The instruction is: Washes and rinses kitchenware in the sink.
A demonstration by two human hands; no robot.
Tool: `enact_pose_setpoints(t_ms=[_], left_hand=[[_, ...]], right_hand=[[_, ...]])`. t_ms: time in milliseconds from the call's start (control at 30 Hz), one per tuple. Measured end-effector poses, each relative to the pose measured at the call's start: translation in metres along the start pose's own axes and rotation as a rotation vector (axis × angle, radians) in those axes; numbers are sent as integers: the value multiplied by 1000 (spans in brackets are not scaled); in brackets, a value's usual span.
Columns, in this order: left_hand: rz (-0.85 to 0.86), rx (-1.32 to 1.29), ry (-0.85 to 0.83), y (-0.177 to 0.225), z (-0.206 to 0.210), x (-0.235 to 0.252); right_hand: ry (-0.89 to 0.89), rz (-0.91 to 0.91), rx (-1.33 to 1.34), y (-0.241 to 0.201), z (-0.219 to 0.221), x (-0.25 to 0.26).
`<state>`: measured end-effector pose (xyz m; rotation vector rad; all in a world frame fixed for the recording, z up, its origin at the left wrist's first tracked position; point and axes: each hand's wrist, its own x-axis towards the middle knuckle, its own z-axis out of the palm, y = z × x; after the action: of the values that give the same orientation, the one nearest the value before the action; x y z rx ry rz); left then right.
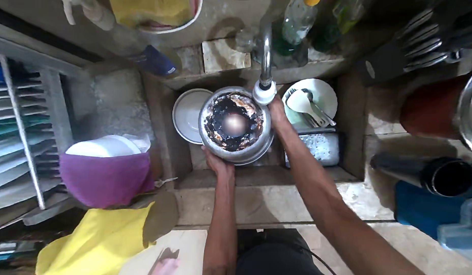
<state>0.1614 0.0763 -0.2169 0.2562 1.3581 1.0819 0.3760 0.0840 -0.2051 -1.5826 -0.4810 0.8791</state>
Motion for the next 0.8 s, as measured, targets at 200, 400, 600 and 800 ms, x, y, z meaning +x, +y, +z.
enact_pose_setpoints(t_ms=[200, 400, 600, 800], left_hand=[[1, -84, -8, 0, 2, 5], [-2, 19, -79, 4, -10, -2], [-4, 50, -65, 1, 1, 4], [-20, 349, -205, -3, -1, 1]], right_hand=[[132, -72, 12, 3, 19, -82], [-266, 52, -125, -29, -5, 10], [18, -102, -69, -1, -11, -78], [91, -104, -185, 12, -64, -8]])
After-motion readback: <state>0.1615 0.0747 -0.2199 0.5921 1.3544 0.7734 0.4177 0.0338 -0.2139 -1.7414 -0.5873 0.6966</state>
